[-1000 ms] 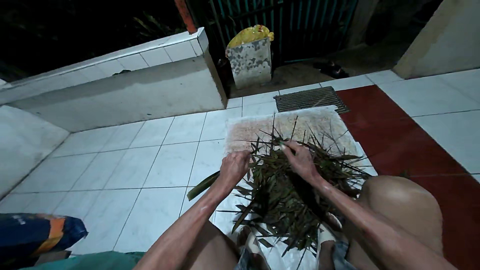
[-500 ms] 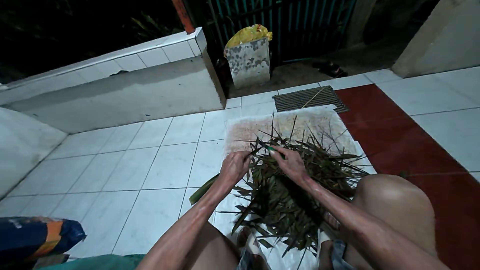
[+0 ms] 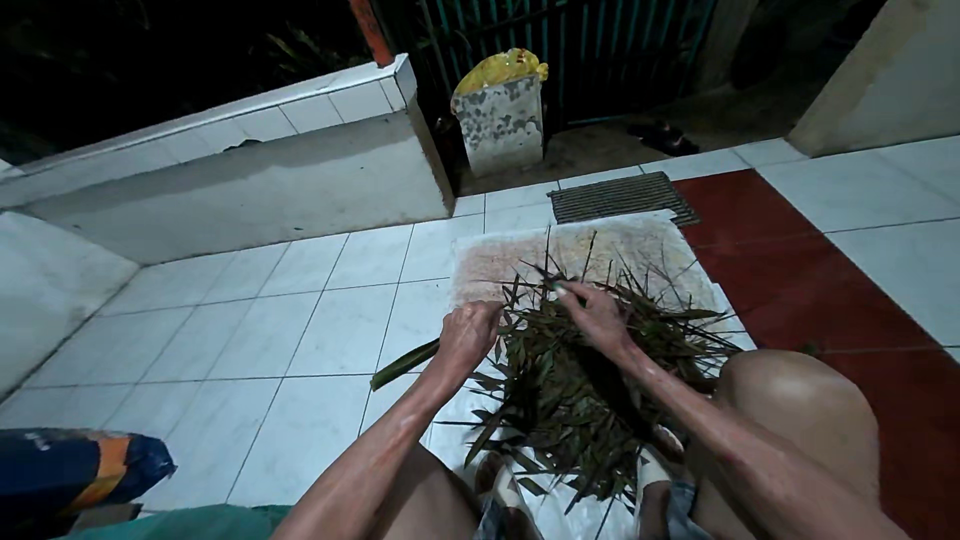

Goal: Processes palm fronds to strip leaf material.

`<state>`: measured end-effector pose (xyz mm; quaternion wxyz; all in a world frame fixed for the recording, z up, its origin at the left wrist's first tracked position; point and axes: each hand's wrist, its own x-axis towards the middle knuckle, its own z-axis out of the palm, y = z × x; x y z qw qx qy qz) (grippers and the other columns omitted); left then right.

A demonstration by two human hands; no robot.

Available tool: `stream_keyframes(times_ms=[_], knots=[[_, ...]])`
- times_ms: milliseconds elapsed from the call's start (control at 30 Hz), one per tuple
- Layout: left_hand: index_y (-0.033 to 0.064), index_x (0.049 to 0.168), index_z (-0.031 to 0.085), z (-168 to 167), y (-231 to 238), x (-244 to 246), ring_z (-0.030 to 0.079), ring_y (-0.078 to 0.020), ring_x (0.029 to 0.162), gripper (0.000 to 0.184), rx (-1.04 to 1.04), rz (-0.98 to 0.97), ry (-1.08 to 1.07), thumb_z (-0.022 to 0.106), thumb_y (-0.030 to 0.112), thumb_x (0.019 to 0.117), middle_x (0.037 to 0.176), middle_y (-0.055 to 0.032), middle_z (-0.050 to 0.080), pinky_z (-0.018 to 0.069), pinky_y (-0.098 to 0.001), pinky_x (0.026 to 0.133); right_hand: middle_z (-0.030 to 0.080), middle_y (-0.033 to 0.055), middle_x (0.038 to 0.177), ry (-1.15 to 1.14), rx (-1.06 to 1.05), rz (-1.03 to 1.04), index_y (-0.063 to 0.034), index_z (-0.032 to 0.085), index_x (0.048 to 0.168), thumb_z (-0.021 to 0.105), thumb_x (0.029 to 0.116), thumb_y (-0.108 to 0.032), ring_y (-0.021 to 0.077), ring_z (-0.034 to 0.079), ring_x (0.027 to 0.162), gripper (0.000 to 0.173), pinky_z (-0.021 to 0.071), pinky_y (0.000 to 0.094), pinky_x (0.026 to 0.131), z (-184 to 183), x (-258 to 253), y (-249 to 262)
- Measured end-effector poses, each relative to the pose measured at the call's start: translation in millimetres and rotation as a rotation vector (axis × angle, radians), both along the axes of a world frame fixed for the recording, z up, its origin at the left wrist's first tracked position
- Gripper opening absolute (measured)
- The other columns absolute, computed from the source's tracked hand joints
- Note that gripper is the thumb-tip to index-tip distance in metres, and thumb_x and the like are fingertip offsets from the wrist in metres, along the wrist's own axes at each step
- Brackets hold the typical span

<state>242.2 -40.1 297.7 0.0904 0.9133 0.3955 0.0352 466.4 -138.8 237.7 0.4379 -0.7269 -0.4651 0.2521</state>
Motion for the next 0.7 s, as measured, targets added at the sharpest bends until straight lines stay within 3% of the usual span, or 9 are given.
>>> stream_keyframes(times_ms=[133, 233, 500, 567, 633, 700], knots=[[0.0165, 0.121, 0.072, 2, -7, 7, 0.072, -0.0353, 0.088, 0.031, 0.121, -0.027, 0.088, 0.046, 0.027, 0.1072, 0.101, -0.015, 0.072, 0.0565, -0.0542, 0.073, 0.073, 0.0102, 0.114, 0.018, -0.058, 0.167, -0.0152, 0.069, 0.133, 0.05, 0.1071, -0.042, 0.023, 0.069, 0.104, 0.042, 0.0531, 0.0493, 0.096, 4, -12, -1], [0.0133, 0.118, 0.072, 0, -10, 8, 0.071, -0.0363, 0.082, 0.029, 0.209, -0.05, 0.103, 0.047, 0.022, 0.1064, 0.097, -0.0161, 0.071, 0.0565, -0.0529, 0.067, 0.073, 0.0102, 0.114, -0.008, -0.108, 0.183, -0.0162, 0.07, 0.131, 0.049, 0.1074, -0.043, 0.0245, 0.068, 0.105, 0.041, 0.052, 0.0507, 0.096, 6, -12, 1], [0.013, 0.118, 0.072, -1, -11, 6, 0.072, -0.0368, 0.082, 0.029, 0.272, -0.064, 0.128, 0.047, 0.019, 0.1054, 0.097, -0.0158, 0.071, 0.0562, -0.0516, 0.065, 0.072, 0.0133, 0.116, -0.118, -0.229, -0.028, -0.0182, 0.07, 0.132, 0.049, 0.1081, -0.041, 0.0337, 0.067, 0.111, 0.039, 0.0499, 0.0594, 0.096, 9, 7, -1], [0.0146, 0.119, 0.072, 1, -8, 5, 0.072, -0.0355, 0.085, 0.03, 0.212, -0.038, 0.106, 0.046, 0.023, 0.1067, 0.099, -0.0143, 0.072, 0.0564, -0.0528, 0.068, 0.073, 0.0143, 0.112, -0.119, -0.167, -0.106, -0.0173, 0.07, 0.13, 0.05, 0.108, -0.04, 0.0348, 0.068, 0.106, 0.038, 0.0508, 0.0609, 0.094, 6, 15, -2], [0.0171, 0.122, 0.073, 5, -3, 2, 0.072, -0.0339, 0.096, 0.033, 0.071, 0.012, 0.046, 0.046, 0.029, 0.1079, 0.104, -0.0125, 0.074, 0.0562, -0.0558, 0.08, 0.073, 0.016, 0.108, -0.082, -0.065, -0.143, -0.0137, 0.069, 0.13, 0.05, 0.1084, -0.038, 0.0344, 0.069, 0.101, 0.038, 0.052, 0.0602, 0.09, 4, 17, -4], [0.0141, 0.118, 0.074, 4, 4, 0, 0.072, -0.0331, 0.098, 0.034, -0.05, 0.027, -0.035, 0.047, 0.033, 0.108, 0.102, -0.013, 0.075, 0.0551, -0.0574, 0.085, 0.071, 0.0126, 0.1, 0.031, 0.03, -0.089, -0.0122, 0.068, 0.131, 0.051, 0.1083, -0.037, 0.026, 0.067, 0.086, 0.038, 0.0544, 0.0495, 0.08, 2, 14, -6]])
